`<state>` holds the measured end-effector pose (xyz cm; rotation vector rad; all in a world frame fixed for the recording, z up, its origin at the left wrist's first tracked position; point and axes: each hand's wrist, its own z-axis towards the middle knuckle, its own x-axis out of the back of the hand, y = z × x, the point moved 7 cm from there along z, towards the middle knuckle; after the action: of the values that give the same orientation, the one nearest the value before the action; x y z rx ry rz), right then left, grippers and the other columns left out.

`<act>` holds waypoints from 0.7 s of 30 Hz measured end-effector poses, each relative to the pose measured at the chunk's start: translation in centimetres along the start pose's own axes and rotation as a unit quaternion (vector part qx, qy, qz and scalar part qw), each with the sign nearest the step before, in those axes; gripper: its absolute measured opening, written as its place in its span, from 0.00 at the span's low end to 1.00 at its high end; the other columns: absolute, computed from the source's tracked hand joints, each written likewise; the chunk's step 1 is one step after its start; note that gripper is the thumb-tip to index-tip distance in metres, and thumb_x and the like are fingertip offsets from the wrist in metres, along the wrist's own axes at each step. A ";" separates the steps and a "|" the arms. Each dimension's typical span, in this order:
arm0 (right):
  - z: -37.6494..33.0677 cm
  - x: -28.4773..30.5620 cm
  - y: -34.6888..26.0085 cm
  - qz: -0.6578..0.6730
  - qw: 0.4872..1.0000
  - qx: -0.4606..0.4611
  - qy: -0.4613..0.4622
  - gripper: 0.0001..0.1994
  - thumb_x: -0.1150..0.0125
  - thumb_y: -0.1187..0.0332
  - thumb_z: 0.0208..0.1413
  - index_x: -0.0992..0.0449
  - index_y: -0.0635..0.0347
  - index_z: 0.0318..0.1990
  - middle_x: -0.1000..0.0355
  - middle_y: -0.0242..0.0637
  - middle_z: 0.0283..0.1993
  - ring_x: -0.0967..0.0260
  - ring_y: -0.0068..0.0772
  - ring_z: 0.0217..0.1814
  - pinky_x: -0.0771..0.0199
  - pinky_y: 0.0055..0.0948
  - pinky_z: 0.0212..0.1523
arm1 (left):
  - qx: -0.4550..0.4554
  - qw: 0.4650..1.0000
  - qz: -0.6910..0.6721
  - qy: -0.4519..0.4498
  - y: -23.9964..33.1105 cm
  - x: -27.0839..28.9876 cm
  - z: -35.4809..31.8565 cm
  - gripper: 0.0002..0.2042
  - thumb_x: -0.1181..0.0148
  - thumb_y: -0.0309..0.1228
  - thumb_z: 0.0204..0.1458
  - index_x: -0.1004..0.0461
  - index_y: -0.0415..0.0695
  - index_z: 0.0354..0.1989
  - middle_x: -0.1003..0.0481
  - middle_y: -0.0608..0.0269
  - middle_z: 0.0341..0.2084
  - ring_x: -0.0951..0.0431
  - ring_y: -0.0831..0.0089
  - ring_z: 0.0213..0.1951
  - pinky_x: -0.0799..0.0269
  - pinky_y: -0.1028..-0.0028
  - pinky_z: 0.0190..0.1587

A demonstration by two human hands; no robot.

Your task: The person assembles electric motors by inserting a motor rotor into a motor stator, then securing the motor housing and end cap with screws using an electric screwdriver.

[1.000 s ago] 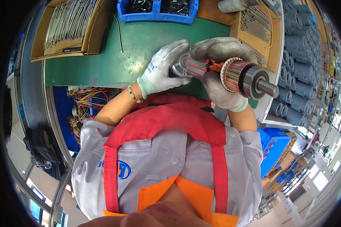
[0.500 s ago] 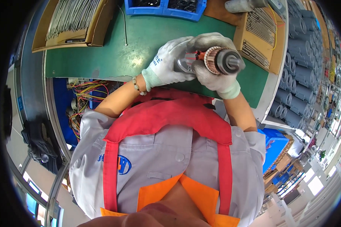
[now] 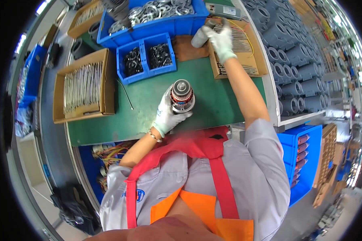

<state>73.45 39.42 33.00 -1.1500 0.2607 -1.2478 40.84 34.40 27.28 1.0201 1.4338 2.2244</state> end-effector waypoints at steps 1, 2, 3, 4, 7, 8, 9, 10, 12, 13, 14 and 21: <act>0.4 -1.4 0.0 -0.048 0.993 -0.068 -0.088 0.37 0.30 0.50 0.48 0.33 0.67 0.59 0.31 0.50 0.60 0.33 0.48 0.62 0.36 0.39 0.63 | 0.019 1.000 -0.013 0.000 -1.0 -0.5 0.0 0.52 0.21 0.36 0.29 0.46 0.37 0.66 0.37 0.40 0.60 0.35 0.45 0.61 0.38 0.59 0.63; 0.5 -2.2 -0.1 -0.094 0.971 -0.136 -0.173 0.35 0.29 0.53 0.46 0.31 0.68 0.57 0.28 0.51 0.57 0.30 0.50 0.59 0.33 0.41 0.61 | 0.009 1.000 -0.004 -0.008 -0.9 -0.8 0.3 0.52 0.21 0.36 0.29 0.46 0.37 0.66 0.37 0.40 0.60 0.35 0.45 0.61 0.38 0.59 0.63; 1.3 -2.7 1.1 -0.092 0.985 -0.056 -0.132 0.27 0.28 0.57 0.47 0.26 0.66 0.51 0.23 0.45 0.47 0.25 0.42 0.51 0.28 0.38 0.54 | 0.012 1.000 -0.012 -0.005 -0.8 -1.1 0.7 0.52 0.21 0.37 0.29 0.46 0.37 0.66 0.37 0.41 0.60 0.34 0.45 0.61 0.38 0.59 0.63; 1.2 -2.1 -0.7 -0.084 0.987 -0.058 -0.124 0.27 0.28 0.57 0.47 0.26 0.66 0.51 0.23 0.45 0.47 0.25 0.42 0.51 0.28 0.38 0.54 | 0.019 1.000 -0.019 0.002 -0.9 -1.0 1.1 0.52 0.21 0.37 0.29 0.46 0.38 0.66 0.37 0.41 0.60 0.34 0.45 0.60 0.37 0.60 0.63; -0.5 3.7 -14.5 0.308 0.940 0.043 -0.141 0.19 0.31 0.62 0.50 0.26 0.64 0.46 0.24 0.35 0.40 0.27 0.24 0.42 0.25 0.28 0.46 | 0.025 1.000 -0.002 -0.014 -1.1 -1.2 2.1 0.52 0.21 0.38 0.31 0.46 0.38 0.66 0.37 0.42 0.60 0.33 0.47 0.60 0.36 0.61 0.62; -1.3 6.1 -18.4 0.372 0.913 0.081 -0.144 0.17 0.32 0.63 0.51 0.27 0.63 0.44 0.25 0.33 0.38 0.29 0.20 0.39 0.25 0.26 0.43 | 0.038 0.999 -0.012 -0.024 -1.3 -1.5 2.0 0.52 0.21 0.38 0.31 0.46 0.38 0.66 0.37 0.42 0.60 0.32 0.47 0.59 0.35 0.61 0.61; -2.4 8.0 -21.9 0.356 0.908 0.131 -0.176 0.17 0.32 0.63 0.51 0.27 0.63 0.44 0.25 0.34 0.37 0.28 0.20 0.38 0.25 0.26 0.41 | 0.058 0.997 -0.034 -0.022 -2.0 -1.7 1.7 0.51 0.21 0.38 0.31 0.46 0.37 0.66 0.35 0.44 0.58 0.30 0.51 0.57 0.33 0.63 0.60; -3.7 9.3 -24.1 0.335 0.902 0.180 -0.205 0.17 0.32 0.63 0.51 0.27 0.63 0.44 0.25 0.34 0.36 0.28 0.20 0.36 0.24 0.27 0.40 | 0.058 0.997 -0.045 -0.008 0.4 -0.8 2.2 0.48 0.21 0.38 0.33 0.42 0.36 0.63 0.30 0.46 0.53 0.27 0.54 0.53 0.31 0.64 0.57; -6.2 9.7 -24.7 0.266 0.917 0.186 -0.230 0.20 0.31 0.61 0.50 0.27 0.63 0.45 0.25 0.39 0.37 0.26 0.27 0.38 0.24 0.30 0.40 | 0.125 0.992 -0.009 -0.017 -1.8 -1.3 1.4 0.42 0.21 0.39 0.34 0.36 0.35 0.57 0.27 0.48 0.48 0.24 0.57 0.48 0.29 0.65 0.53; -7.5 8.8 -24.5 0.207 0.918 0.188 -0.281 0.22 0.31 0.58 0.49 0.28 0.63 0.45 0.24 0.44 0.37 0.24 0.35 0.39 0.23 0.33 0.41 | 0.062 0.997 0.036 -0.011 -0.8 -1.1 1.6 0.38 0.21 0.35 0.34 0.35 0.35 0.54 0.25 0.51 0.45 0.23 0.63 0.45 0.27 0.67 0.51; -8.9 7.8 -23.8 0.148 0.913 0.185 -0.332 0.24 0.31 0.55 0.48 0.28 0.63 0.46 0.23 0.48 0.38 0.22 0.42 0.40 0.23 0.36 0.42 | -0.003 0.997 0.080 -0.004 0.2 -1.0 1.7 0.35 0.21 0.32 0.35 0.34 0.35 0.52 0.24 0.55 0.41 0.23 0.68 0.42 0.26 0.69 0.48; -8.8 10.3 -13.5 0.104 0.909 0.175 -0.364 0.38 0.38 0.49 0.53 0.41 0.62 0.66 0.33 0.52 0.61 0.36 0.47 0.65 0.36 0.41 0.63 | 0.085 0.992 -0.096 0.002 -1.9 -1.6 1.2 0.40 0.22 0.27 0.35 0.37 0.36 0.60 0.28 0.56 0.52 0.26 0.68 0.52 0.29 0.69 0.56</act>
<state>62.91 27.70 43.82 -1.1554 -0.3824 -0.5785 42.60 35.11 25.30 0.8864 1.6712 1.9988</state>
